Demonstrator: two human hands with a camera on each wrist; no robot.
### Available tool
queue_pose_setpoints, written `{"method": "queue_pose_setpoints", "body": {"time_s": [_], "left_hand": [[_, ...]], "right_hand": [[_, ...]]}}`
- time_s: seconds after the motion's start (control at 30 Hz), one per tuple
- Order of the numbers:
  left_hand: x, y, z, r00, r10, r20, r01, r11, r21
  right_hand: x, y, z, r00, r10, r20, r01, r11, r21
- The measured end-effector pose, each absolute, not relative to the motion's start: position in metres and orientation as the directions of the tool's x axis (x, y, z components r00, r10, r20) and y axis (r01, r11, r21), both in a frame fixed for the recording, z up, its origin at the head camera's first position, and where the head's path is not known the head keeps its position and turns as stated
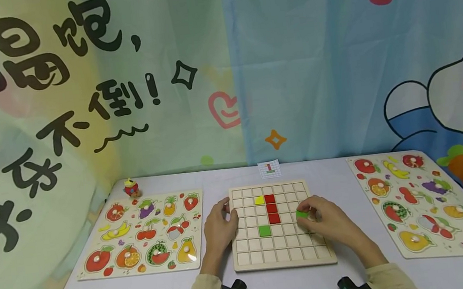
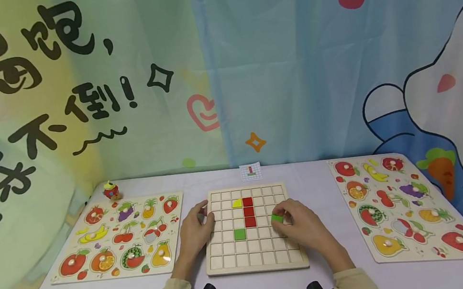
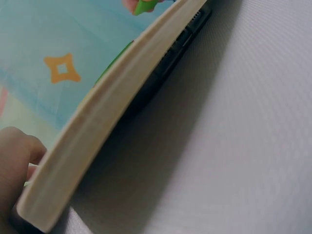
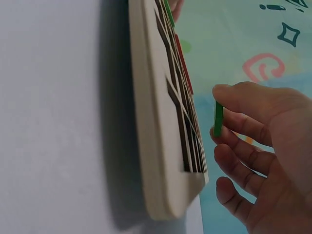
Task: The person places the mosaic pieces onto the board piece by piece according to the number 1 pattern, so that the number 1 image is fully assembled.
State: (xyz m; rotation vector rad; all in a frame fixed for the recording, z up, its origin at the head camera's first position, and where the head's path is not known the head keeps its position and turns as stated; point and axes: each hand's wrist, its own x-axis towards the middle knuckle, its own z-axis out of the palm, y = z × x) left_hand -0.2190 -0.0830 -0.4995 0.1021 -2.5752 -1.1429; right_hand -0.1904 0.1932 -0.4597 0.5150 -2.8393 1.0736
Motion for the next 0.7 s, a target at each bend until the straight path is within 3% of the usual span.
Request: {"method": "queue_pose_setpoints", "body": {"time_s": [0.7], "left_hand": [[-0.218, -0.084, -0.499, -0.945, -0.184, 0.27, 0.079, 0.673, 0.735]], "right_hand": [[-0.183, 0.166, -0.46, -0.928, -0.342, 0.15, -0.356, 0.691, -0.628]]}}
